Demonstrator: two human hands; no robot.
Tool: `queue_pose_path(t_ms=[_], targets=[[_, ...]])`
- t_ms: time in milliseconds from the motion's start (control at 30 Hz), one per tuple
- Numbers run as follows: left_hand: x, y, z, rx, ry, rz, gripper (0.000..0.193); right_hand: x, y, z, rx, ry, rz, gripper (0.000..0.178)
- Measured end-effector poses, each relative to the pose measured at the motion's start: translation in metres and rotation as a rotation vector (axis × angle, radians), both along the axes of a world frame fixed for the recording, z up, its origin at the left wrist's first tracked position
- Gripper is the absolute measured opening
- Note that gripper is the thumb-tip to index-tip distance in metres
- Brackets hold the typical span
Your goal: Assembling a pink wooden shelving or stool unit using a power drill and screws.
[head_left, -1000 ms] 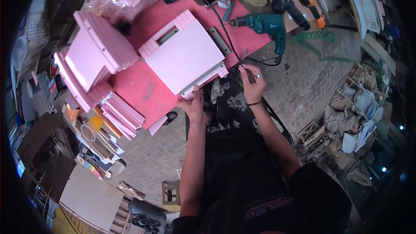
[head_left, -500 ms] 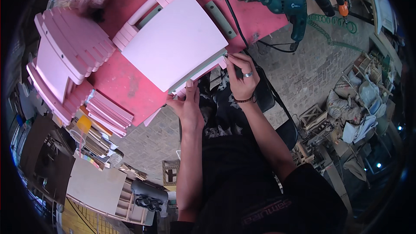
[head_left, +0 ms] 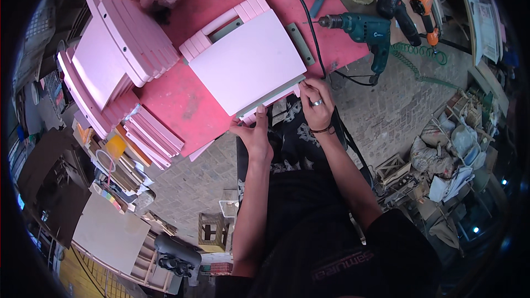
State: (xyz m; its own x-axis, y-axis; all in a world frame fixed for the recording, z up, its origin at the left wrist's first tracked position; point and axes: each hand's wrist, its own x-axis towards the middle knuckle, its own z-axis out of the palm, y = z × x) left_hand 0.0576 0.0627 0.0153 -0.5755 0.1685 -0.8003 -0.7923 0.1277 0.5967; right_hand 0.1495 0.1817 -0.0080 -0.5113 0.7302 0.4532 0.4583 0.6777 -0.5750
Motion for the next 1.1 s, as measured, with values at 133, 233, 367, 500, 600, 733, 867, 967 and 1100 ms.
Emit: queue_pose_path(t_ms=[133, 233, 367, 500, 600, 733, 867, 967, 1100], targets=[[0.003, -0.003, -0.01, 0.003, 0.03, 0.003, 0.056, 0.003, -0.006, 0.003, -0.195, 0.013, -0.01, 0.017], [0.006, -0.008, -0.026, 0.06, 0.074, 0.004, 0.058, 0.003, -0.006, 0.01, -0.237, -0.025, -0.015, 0.014], [0.007, -0.001, -0.031, 0.079, 0.092, 0.037, 0.059, 0.004, 0.009, 0.031, -0.245, -0.152, 0.007, 0.012], [0.005, -0.006, -0.043, 0.038, 0.085, 0.07, 0.062, 0.008, 0.02, 0.074, -0.253, -0.063, -0.038, 0.014], [0.01, -0.007, -0.052, 0.0, 0.23, 0.106, 0.063, -0.043, 0.039, 0.108, -0.34, 0.011, 0.034, 0.016], [0.012, 0.005, -0.045, -0.005, 0.189, 0.106, 0.065, -0.168, 0.061, 0.082, -0.385, 0.038, 0.388, 0.016], [0.009, 0.007, -0.033, -0.049, 0.187, 0.08, 0.065, -0.271, 0.066, 0.028, -0.229, -0.123, 0.51, 0.021], [0.01, 0.011, -0.022, -0.049, 0.192, 0.113, 0.065, -0.304, 0.062, 0.002, -0.219, -0.438, 0.514, 0.026], [0.011, 0.006, -0.025, -0.103, 0.09, 0.063, 0.066, -0.315, 0.051, -0.01, -0.255, -0.497, 0.469, 0.02]])
